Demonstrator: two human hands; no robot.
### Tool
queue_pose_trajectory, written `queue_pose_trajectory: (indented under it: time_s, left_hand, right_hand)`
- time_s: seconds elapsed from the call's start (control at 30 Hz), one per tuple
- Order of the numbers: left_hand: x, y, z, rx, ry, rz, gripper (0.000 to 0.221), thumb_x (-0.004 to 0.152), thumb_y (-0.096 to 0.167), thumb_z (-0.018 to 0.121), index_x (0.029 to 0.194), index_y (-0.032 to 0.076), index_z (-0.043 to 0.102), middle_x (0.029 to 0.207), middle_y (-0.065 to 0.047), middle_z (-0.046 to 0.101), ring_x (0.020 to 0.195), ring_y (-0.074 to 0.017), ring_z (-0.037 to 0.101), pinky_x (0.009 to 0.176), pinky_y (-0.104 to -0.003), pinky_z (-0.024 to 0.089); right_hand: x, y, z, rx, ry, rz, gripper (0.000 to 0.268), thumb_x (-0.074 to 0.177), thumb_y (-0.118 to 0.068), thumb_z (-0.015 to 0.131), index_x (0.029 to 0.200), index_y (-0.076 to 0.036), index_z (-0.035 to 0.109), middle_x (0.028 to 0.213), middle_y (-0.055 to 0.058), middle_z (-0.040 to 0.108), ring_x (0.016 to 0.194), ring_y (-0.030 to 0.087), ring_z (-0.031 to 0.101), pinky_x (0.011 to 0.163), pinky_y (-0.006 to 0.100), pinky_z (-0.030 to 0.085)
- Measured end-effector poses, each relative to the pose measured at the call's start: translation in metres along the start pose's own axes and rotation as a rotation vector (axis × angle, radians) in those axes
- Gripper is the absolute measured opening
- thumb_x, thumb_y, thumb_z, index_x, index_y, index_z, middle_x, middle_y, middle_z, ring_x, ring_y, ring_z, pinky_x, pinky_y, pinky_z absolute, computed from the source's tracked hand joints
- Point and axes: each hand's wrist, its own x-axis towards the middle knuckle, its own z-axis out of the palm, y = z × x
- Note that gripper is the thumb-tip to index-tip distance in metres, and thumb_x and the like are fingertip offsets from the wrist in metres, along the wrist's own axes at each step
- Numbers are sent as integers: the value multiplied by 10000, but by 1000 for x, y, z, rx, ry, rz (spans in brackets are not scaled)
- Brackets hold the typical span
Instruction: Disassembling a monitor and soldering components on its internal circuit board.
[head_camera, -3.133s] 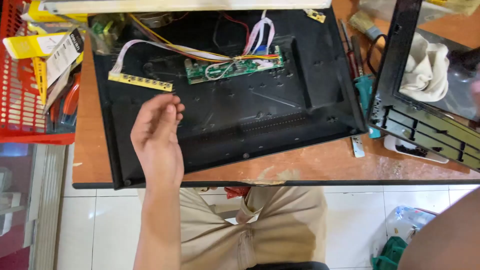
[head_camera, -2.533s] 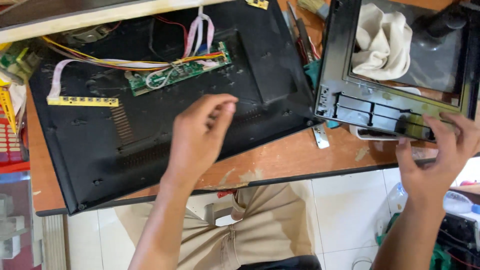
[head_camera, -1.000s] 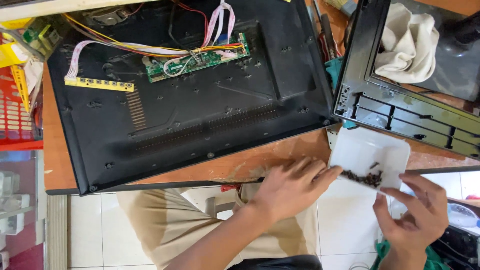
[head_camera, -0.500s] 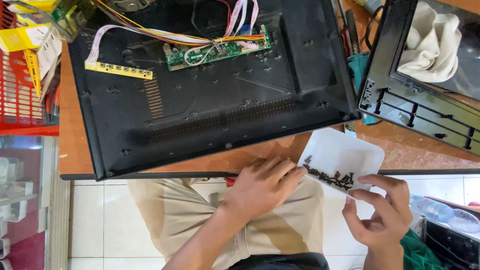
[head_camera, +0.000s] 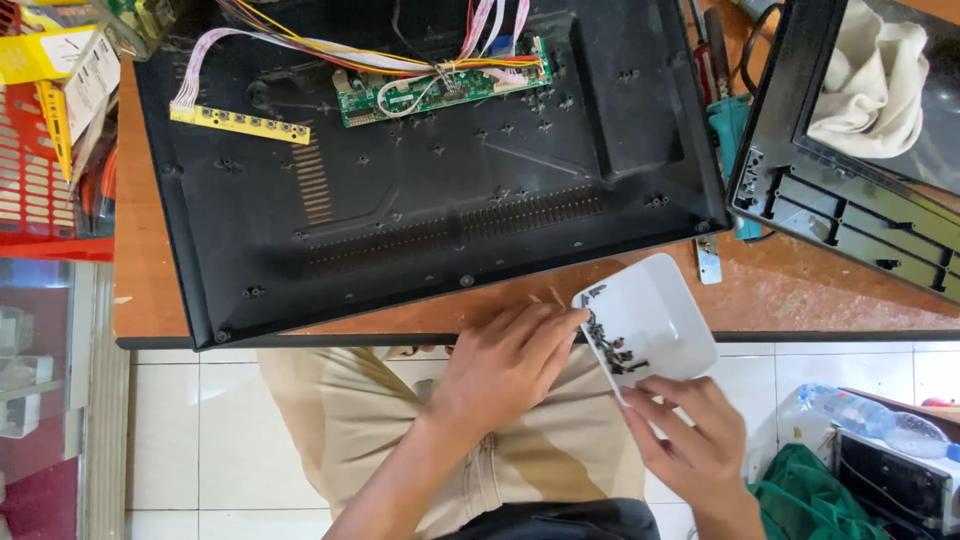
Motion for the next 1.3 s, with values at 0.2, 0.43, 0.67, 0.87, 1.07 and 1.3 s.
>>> queue_pose_trajectory:
  time_s: [0.2, 0.43, 0.67, 0.87, 1.07, 1.3]
  left_hand:
    - [-1, 15, -4, -299, -112, -249, 388, 1057, 322, 567, 1347, 63, 565, 1262, -101, 710, 1150, -278, 698, 838, -419, 595]
    - [7, 33, -14, -492, -125, -419, 405, 995, 202, 652, 1351, 86, 497, 1285, -156, 613, 1038, -266, 695, 793, -385, 617]
    - [18, 52, -50, -484, -92, -415, 370, 977, 169, 686, 1286, 61, 514, 1259, -104, 619, 897, -161, 737, 686, -301, 652]
    - [50, 26, -57, -467, -34, -385, 357, 999, 205, 652, 1300, 67, 519, 1280, -116, 628, 974, -237, 718, 745, -356, 610]
    - [81, -15, -35, -531, -108, -393, 443, 1041, 246, 525, 1451, 100, 445, 1520, -98, 493, 1146, -250, 711, 884, -424, 579]
    - [108, -51, -6, -332, -274, -341, 571, 1045, 238, 470, 1555, 31, 317, 1631, -123, 387, 1450, -322, 477, 886, -482, 566]
  right_hand:
    - [8, -16, 19, -13, 58, -45, 124, 892, -22, 792, 963, -95, 721, 962, 70, 706, 611, 210, 483, 570, 284, 423]
    - [24, -31, 16, -31, 163, -62, 87, 872, 42, 795, 890, -17, 733, 913, 77, 718, 601, 202, 482, 549, 260, 428]
    - [35, -59, -17, -52, 64, 106, 26, 863, -48, 776, 854, -71, 785, 884, 61, 754, 636, 186, 626, 619, 311, 542]
    - [70, -24, -2, -52, 143, -118, 99, 874, 48, 836, 870, -3, 752, 889, 96, 732, 684, 156, 568, 592, 284, 418]
    - [132, 4, 24, -63, 264, -155, 81, 995, 52, 786, 924, 21, 763, 967, 153, 744, 765, 273, 615, 700, 381, 423]
    - [160, 26, 36, -52, 195, -49, 58, 1000, 53, 835, 1005, 52, 778, 1036, 158, 724, 897, 304, 656, 840, 395, 528]
